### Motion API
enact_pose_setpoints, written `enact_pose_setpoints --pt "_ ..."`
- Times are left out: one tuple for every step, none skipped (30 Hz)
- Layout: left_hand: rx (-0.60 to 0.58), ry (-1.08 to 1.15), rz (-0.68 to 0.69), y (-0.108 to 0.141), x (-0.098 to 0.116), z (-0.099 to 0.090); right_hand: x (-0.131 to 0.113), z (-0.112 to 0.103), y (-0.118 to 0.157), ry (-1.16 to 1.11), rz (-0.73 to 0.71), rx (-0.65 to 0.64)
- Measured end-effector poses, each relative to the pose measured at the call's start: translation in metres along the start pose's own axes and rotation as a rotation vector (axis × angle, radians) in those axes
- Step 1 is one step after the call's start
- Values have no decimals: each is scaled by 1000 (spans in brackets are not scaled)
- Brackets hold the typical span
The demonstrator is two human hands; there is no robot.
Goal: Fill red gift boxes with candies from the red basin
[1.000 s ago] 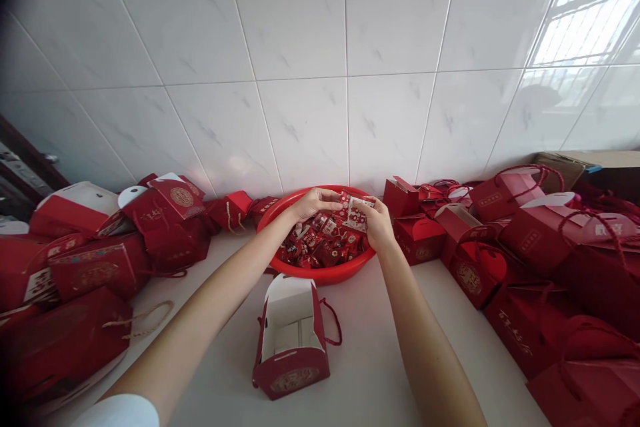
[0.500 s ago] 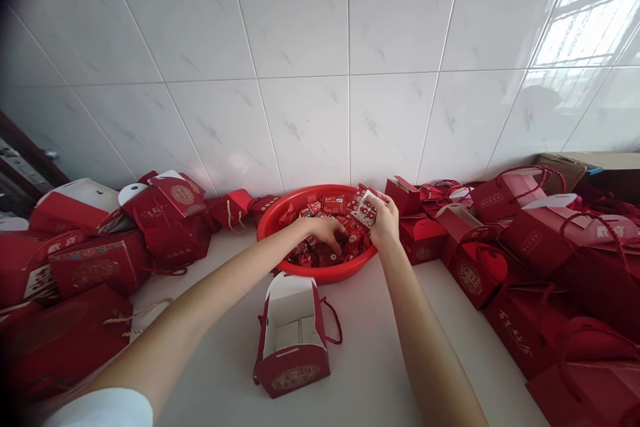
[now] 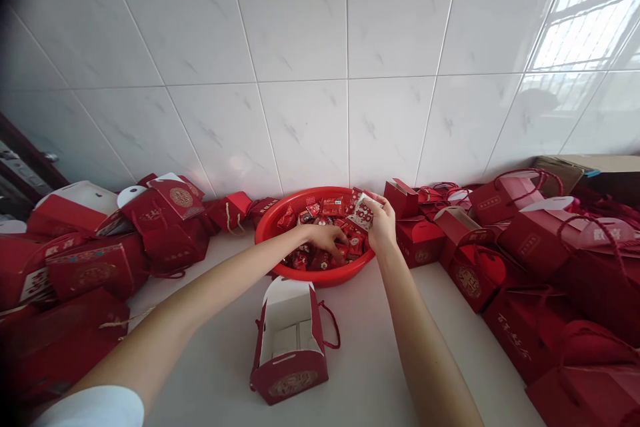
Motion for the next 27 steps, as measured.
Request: enact_pose_setpoints --pt "3 13 -2 -1 0 1 0 0 0 0 -1 -5" --pt "8 22 -8 -2 1 1 0 0 0 -2 -1 -5" --pt "5 28 -21 -4 0 3 0 0 0 -5 -1 -2" --pt "-2 34 -39 -7 0 5 0 0 0 -8 0 2" --pt "-13 44 -52 -10 0 7 0 0 0 -8 2 5" --pt "-31 59 -58 -12 0 8 1 0 0 -8 3 6" --pt "-52 77 -55 -13 0 9 1 0 0 -8 4 5" --pt "-71 94 -44 -13 1 10 1 1 0 -9 3 2" --pt "-81 108 -27 -13 2 8 1 1 0 -11 0 2" --pt "-78 117 -3 -11 2 5 0 1 0 -12 -3 4" --pt "-63 127 23 -9 2 1 0 1 0 -12 -9 8" --pt "-30 144 50 -6 0 -6 0 1 0 -11 -15 15" --pt "20 173 81 -3 -2 -13 0 0 0 -12 -21 25" --pt "85 217 116 1 -5 -21 -1 0 0 -16 -26 37" --pt "159 274 147 5 -9 -30 -1 0 1 -24 -29 47" --pt "235 339 171 10 -12 -38 -1 0 1 -34 -31 55" --pt "308 403 184 15 -17 -44 -2 1 1 -43 -32 61" --pt "375 463 188 20 -20 -49 -2 1 1 -48 -32 62" --pt "429 521 185 24 -23 -52 -2 2 1 -50 -32 61" --pt "470 574 175 28 -25 -54 -2 2 1 -49 -34 60" --pt "496 625 162 31 -26 -54 -3 2 1 -49 -36 60" --pt "510 671 151 33 -25 -53 -3 2 1 -49 -38 61" --pt "515 712 142 35 -25 -52 -3 2 1 -51 -38 62" --pt "515 744 136 35 -23 -51 -3 2 1 -53 -37 64" --pt "513 764 130 36 -23 -50 -3 2 2 -54 -34 64" --pt "514 781 122 35 -22 -50 -3 2 2 -52 -31 64" --pt "516 794 119 35 -22 -50 -3 2 2 -48 -26 63"
Point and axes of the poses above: each hand's wrist, its own y-axis away from the middle knuckle, its own z-axis out of the palm, x = y × z, the point moved 5 cm from there along -y, towards the middle knuckle, and after that the axes turned 7 degrees about -x, right-handed, at the moved point
